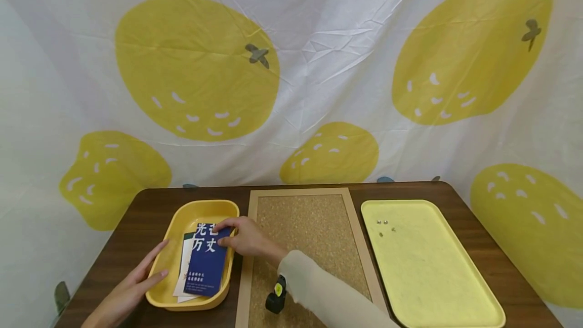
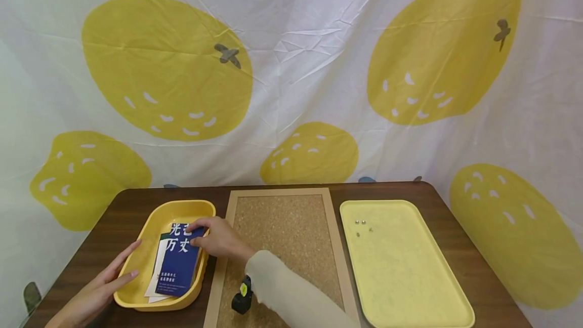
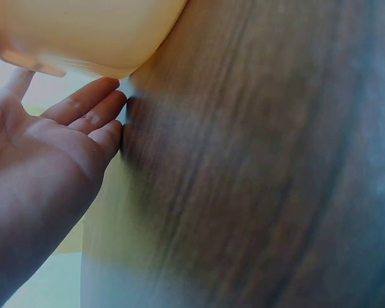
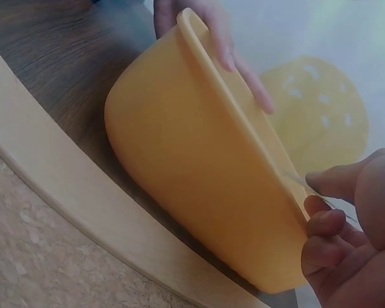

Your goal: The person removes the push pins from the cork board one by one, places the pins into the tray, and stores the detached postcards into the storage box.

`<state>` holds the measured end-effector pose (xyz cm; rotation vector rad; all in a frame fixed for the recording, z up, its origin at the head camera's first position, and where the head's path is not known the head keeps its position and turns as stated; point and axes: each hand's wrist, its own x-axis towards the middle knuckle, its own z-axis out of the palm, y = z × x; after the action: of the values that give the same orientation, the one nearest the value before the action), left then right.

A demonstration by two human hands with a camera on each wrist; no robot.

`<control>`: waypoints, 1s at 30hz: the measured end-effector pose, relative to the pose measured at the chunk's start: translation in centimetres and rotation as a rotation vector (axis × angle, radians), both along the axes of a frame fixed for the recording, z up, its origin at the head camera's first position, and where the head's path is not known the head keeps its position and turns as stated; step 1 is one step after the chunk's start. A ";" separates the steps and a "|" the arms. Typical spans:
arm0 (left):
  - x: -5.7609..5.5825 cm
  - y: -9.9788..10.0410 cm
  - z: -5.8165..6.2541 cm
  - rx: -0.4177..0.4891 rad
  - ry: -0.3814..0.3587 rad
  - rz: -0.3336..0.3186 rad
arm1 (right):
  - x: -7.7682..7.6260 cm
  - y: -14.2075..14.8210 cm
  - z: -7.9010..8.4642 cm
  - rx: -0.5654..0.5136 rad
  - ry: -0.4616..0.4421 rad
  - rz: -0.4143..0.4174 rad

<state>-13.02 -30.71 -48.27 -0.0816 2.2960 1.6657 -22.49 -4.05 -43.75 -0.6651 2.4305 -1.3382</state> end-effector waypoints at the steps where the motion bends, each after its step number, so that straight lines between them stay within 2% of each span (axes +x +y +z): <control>1: 0.0 0.0 0.0 0.003 0.000 0.000 | 0.0 0.0 0.0 0.002 0.007 0.003; 8: 0.2 -0.1 -0.2 0.055 0.016 -0.003 | 0.1 -0.1 0.1 -0.006 -0.019 -0.003; 14: 0.3 -0.1 -0.3 0.053 0.030 -0.006 | 0.1 -0.2 0.3 0.000 -0.036 -0.030; 24: 0.2 -0.1 -0.2 0.046 0.017 -0.001 | -0.1 0.4 0.6 -0.014 0.011 0.044; 30: 0.4 0.0 -0.3 0.072 0.042 -0.003 | -0.2 0.6 0.5 -0.017 0.020 0.058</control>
<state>-12.62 -30.68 -48.61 -0.0278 2.2618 1.7626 -22.72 -3.50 -43.30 -0.7508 2.3982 -1.3373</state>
